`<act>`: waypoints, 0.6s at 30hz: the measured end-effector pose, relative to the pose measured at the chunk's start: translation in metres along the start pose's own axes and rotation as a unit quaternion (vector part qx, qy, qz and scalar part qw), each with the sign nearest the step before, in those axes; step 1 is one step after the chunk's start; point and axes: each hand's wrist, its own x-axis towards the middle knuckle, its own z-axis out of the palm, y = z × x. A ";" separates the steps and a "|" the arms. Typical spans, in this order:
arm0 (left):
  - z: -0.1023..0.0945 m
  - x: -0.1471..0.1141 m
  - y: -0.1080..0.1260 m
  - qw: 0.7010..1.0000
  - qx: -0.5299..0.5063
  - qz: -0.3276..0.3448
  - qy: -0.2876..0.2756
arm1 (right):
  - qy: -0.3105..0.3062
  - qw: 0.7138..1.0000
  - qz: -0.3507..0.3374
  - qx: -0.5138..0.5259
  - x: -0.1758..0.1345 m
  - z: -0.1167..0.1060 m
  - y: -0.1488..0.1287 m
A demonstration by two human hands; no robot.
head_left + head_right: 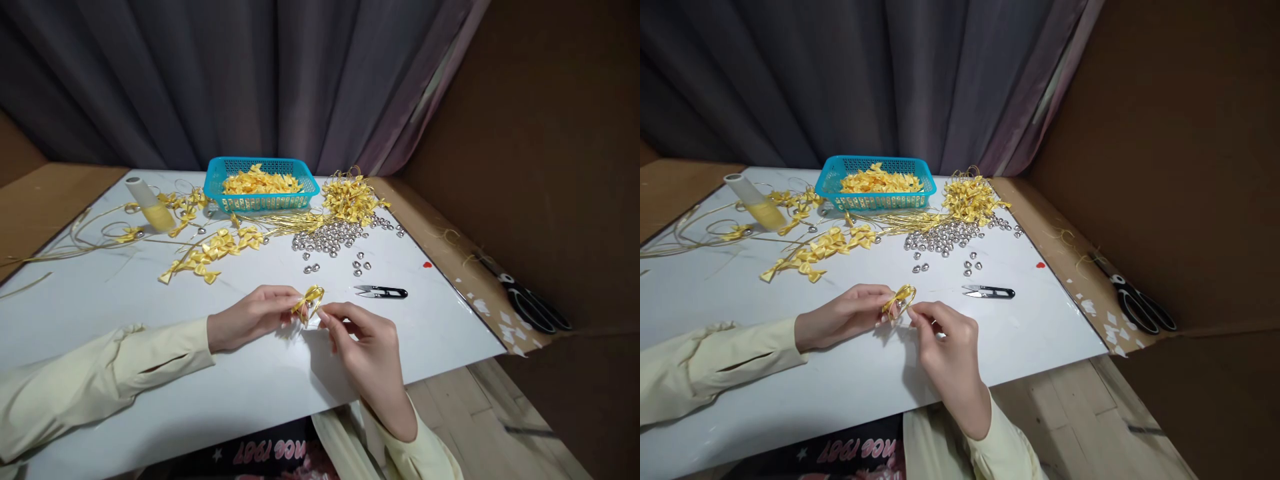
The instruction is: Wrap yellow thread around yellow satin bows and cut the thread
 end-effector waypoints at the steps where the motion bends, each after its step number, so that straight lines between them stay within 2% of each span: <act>1: 0.000 0.000 0.000 1.000 -0.004 -0.003 -0.002 | -0.001 1.000 -0.006 0.000 0.000 0.000 0.000; 18: 0.000 -0.002 0.002 0.999 -0.012 -0.023 -0.036 | 0.000 0.999 -0.041 -0.027 0.001 -0.002 -0.002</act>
